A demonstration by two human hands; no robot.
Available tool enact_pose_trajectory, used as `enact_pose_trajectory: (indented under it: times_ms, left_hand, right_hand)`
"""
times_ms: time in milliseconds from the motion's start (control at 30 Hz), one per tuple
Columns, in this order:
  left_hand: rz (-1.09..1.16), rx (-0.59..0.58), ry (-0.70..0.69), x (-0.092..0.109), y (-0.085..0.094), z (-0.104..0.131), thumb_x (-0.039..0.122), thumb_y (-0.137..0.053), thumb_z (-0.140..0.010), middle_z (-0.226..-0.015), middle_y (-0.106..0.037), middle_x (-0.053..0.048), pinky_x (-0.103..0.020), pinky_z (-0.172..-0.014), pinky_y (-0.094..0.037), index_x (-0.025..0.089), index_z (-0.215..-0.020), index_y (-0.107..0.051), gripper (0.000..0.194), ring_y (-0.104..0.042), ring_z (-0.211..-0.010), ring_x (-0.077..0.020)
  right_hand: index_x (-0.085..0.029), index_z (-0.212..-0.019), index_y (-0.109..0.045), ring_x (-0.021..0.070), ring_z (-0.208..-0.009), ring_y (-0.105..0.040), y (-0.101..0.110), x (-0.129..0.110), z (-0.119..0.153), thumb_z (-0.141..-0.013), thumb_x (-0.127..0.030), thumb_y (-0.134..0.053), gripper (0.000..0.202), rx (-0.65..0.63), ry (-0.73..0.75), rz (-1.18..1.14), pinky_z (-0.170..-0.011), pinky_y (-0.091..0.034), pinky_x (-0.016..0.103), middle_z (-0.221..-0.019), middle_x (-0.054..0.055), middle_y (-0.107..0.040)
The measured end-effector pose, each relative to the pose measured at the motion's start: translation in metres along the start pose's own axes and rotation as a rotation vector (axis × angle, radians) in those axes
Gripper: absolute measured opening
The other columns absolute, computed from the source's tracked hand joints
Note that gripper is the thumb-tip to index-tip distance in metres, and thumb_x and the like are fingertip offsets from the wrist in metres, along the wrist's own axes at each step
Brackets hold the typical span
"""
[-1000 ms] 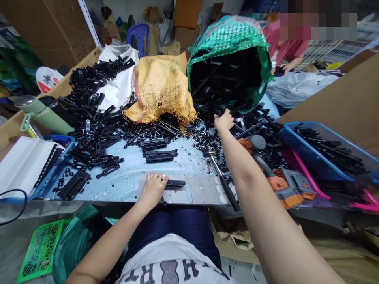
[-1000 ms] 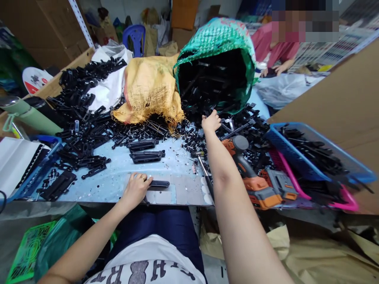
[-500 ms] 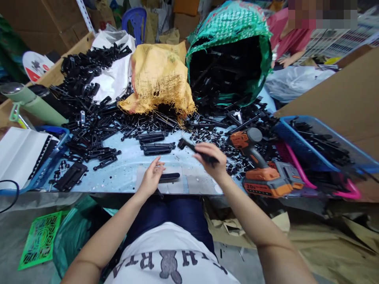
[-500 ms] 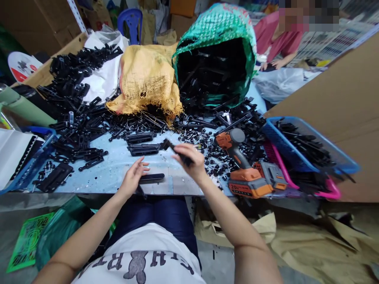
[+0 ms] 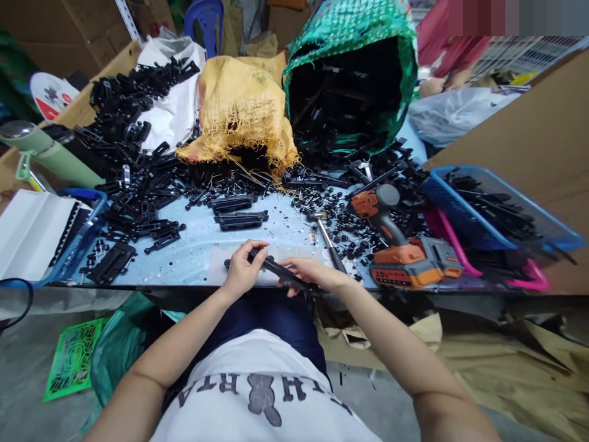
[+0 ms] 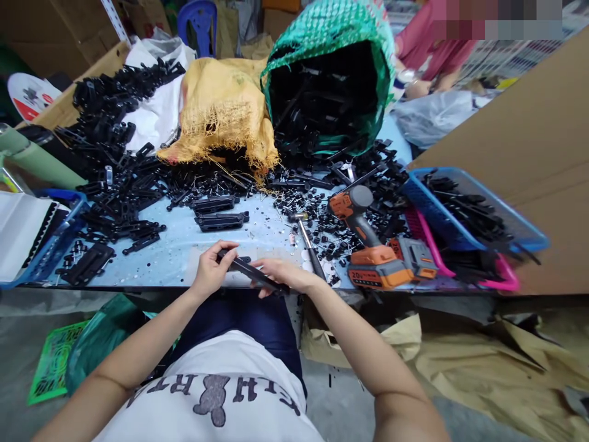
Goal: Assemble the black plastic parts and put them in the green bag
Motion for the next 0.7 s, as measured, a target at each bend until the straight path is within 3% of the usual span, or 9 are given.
enact_pose_trajectory:
  times_ms: [100,200,367,533,700]
  left_hand:
    - [0.251,-0.047,0.026,-0.001,0.004,-0.004,0.055,-0.049,-0.082,-0.085,-0.062,-0.006,-0.031,-0.075,-0.049,0.016,-0.106,-0.058,0.047,-0.063,-0.077,-0.0171]
    - [0.505,-0.053,0.141,-0.001,0.013,-0.011,0.063,-0.035,-0.085,-0.096,-0.063,-0.010,-0.038,-0.085,-0.047,0.015,-0.114,-0.053,0.059,-0.064,-0.091,-0.0226]
    - [0.602,-0.090,0.172,0.004,0.020,-0.014,0.057,-0.032,-0.088,-0.118,-0.057,-0.012,-0.044,-0.093,-0.042,0.020,-0.125,-0.045,0.054,-0.061,-0.102,-0.0251]
    - [0.504,-0.107,-0.014,0.005,0.016,-0.005,0.046,-0.037,-0.091,-0.122,-0.056,-0.012,-0.046,-0.095,-0.042,0.021,-0.132,-0.039,0.047,-0.063,-0.098,-0.0232]
    - [0.239,0.000,-0.156,0.008,0.015,0.002,0.035,-0.051,-0.087,-0.119,-0.058,-0.010,-0.039,-0.088,-0.050,0.028,-0.138,-0.028,0.056,-0.068,-0.074,-0.0146]
  right_hand:
    - [-0.016,-0.107,-0.058,0.0177,-0.069,-0.062,-0.008,-0.007,0.004,-0.078,-0.053,-0.058,0.047,0.062,0.056,0.577,-0.064,-0.048,0.028,-0.083,0.005,-0.066]
    - [-0.019,-0.111,-0.058,0.0213,-0.083,-0.062,-0.009,-0.009,0.012,-0.083,-0.050,-0.054,0.042,0.195,0.090,0.960,-0.074,-0.046,0.029,-0.093,0.008,-0.067]
    - [-0.019,-0.115,-0.055,0.0214,-0.093,-0.061,-0.004,-0.008,0.020,-0.089,-0.048,-0.044,0.040,0.286,0.184,1.207,-0.078,-0.044,0.030,-0.101,0.009,-0.065]
    - [-0.017,-0.103,-0.059,0.0188,-0.084,-0.059,-0.006,-0.005,0.016,-0.091,-0.042,-0.043,0.032,0.255,0.372,1.405,-0.071,-0.042,0.029,-0.087,0.008,-0.063]
    - [-0.016,-0.100,-0.059,0.0182,-0.081,-0.057,-0.005,0.001,0.014,-0.091,-0.040,-0.045,0.029,0.322,0.441,1.461,-0.069,-0.040,0.029,-0.085,0.008,-0.062]
Point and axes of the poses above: each hand's wrist, its own z-axis away from the middle knuckle, its own y-axis out of the back of the hand, x = y × z, the point moved 1 cm from there along -z, towards the middle knuckle
